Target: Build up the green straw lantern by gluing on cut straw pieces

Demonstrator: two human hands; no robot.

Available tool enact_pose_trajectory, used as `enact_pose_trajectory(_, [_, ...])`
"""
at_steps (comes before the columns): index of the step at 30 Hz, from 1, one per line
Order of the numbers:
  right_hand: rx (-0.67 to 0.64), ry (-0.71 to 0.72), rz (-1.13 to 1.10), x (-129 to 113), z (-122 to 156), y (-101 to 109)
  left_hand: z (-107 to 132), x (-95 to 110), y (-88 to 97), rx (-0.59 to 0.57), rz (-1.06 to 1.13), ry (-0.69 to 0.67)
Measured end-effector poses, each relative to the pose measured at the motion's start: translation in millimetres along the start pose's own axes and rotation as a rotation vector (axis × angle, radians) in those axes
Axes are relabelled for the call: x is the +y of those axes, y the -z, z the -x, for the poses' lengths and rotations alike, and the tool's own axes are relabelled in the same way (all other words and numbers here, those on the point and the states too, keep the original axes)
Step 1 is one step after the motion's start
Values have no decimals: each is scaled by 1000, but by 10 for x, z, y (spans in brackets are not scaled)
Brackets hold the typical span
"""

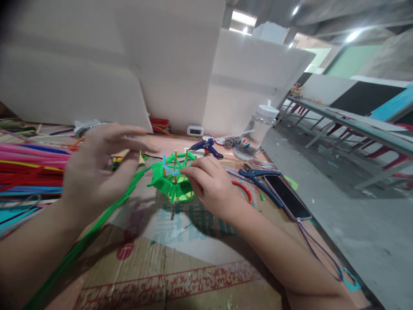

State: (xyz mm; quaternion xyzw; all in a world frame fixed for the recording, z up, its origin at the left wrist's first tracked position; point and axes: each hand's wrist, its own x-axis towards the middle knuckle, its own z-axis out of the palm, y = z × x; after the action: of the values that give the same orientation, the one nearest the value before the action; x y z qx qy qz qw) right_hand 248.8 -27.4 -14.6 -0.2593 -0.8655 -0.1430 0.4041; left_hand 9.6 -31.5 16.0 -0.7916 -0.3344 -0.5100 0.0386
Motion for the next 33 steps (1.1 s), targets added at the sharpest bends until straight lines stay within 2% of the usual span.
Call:
enact_pose_trajectory(4, [7,0,3,-5,-2,-2,52,-1,-125,-99,-27,-158])
enact_pose_trajectory(9, [-4,-10,-9,-2,7,-3,84,8,-196,-131,-23,-193])
enact_pose_trajectory(20, [-11,-13,-7,-8,0,5,89,-11,-204,-204,-29,-208])
enact_pose_trajectory(25, [-24,-12,-13,-8,1,6,83,-2,-188,-100,-11,-178])
enact_pose_trajectory(28, [-18,-5,3,-3,4,2,76,-15,-187,-83,-35,-155])
enact_pose_trajectory(30, [-12,-11,16,0,6,-2,69,-29,-177,-64,-39,-111])
enact_pose_trajectory(33, [-9,-17,12,3,5,-9,54,-44,-125,26,-18,-5])
